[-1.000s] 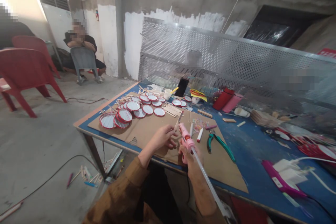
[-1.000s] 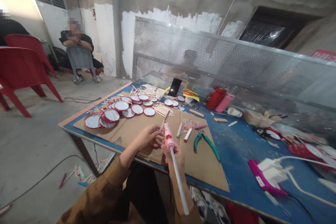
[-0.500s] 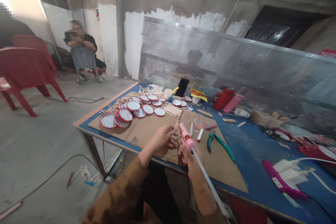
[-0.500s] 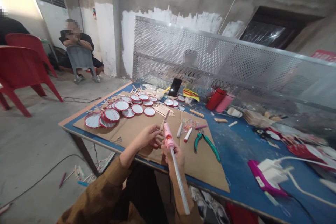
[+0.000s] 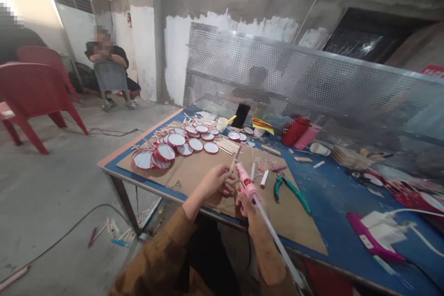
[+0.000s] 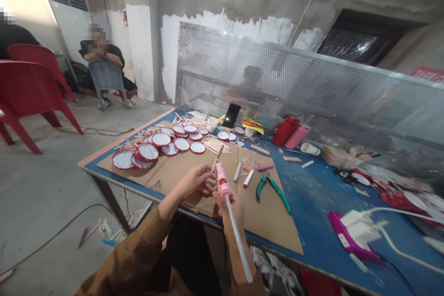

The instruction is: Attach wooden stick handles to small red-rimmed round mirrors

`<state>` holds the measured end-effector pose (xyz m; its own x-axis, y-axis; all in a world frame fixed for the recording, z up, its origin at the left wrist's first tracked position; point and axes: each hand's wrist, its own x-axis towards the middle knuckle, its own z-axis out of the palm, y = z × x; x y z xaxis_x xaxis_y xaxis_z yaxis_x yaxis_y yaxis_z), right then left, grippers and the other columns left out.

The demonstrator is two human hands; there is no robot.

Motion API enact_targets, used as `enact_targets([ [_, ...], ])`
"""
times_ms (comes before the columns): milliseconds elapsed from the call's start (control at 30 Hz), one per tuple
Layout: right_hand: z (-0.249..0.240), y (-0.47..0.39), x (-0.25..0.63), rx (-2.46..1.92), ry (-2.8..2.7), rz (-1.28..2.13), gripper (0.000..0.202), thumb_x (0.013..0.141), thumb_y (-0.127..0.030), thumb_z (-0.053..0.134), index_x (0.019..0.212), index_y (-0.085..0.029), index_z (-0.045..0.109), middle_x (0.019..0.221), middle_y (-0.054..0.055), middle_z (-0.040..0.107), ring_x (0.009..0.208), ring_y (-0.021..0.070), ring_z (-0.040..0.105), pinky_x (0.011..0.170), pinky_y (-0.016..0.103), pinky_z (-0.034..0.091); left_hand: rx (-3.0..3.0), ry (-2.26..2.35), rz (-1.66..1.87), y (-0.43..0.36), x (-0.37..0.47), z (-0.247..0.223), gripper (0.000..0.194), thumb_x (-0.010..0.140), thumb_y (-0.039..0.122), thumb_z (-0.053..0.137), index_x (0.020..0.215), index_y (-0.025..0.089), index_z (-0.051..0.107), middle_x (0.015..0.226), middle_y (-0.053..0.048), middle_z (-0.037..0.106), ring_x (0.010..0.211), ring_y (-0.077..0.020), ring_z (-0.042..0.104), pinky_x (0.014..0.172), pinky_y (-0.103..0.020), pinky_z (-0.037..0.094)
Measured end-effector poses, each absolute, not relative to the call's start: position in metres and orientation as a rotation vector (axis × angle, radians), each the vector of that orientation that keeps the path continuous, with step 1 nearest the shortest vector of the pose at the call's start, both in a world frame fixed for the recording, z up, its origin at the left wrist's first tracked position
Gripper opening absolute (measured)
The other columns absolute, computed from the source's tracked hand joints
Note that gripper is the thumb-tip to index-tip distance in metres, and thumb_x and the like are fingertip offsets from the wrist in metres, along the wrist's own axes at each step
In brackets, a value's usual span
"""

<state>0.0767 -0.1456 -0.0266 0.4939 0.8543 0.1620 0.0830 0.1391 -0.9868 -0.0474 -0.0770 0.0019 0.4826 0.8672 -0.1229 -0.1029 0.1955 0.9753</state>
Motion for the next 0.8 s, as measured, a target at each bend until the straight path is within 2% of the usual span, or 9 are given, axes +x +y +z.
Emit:
enact_targets([
  [367, -0.0248, -0.1473, 0.0786, -1.315, -0.93, 0.769, 0.053, 0.051, -0.057, 0.073, 0.077, -0.011, 0.068, 0.046, 0.002, 0.053, 0.041, 0.0098, 0.042, 0.035, 0.021, 0.026, 1.168, 0.787, 0.805, -0.077, -0.0474, 0.0016, 0.017, 0.086, 0.025, 0.044, 0.099, 0.015, 0.046, 0.106, -0.01, 0.058, 0.049, -0.008, 0.062, 0.041, -0.021, 0.052],
  [600, -0.0243, -0.1474, 0.0776, -1.321, -0.928, 0.776, 0.053, 0.052, -0.056, 0.073, 0.078, -0.011, 0.067, 0.046, 0.001, 0.052, 0.04, 0.0093, 0.04, 0.034, 0.02, 0.023, 1.172, 0.795, 0.814, -0.0776, -0.048, 0.0014, 0.022, 0.085, 0.033, 0.051, 0.098, 0.016, 0.047, 0.104, -0.01, 0.06, 0.051, -0.0074, 0.062, 0.043, -0.018, 0.051],
  [800, -0.0256, -0.1477, 0.0774, -1.327, -0.933, 0.77, 0.052, 0.052, -0.057, 0.072, 0.077, -0.012, 0.068, 0.047, 0.001, 0.052, 0.041, 0.0094, 0.041, 0.034, 0.02, 0.024, 1.167, 0.799, 0.822, -0.0778, -0.0481, 0.0024, 0.016, 0.086, 0.025, 0.045, 0.098, 0.016, 0.047, 0.104, -0.01, 0.059, 0.051, -0.0086, 0.063, 0.041, -0.02, 0.051],
])
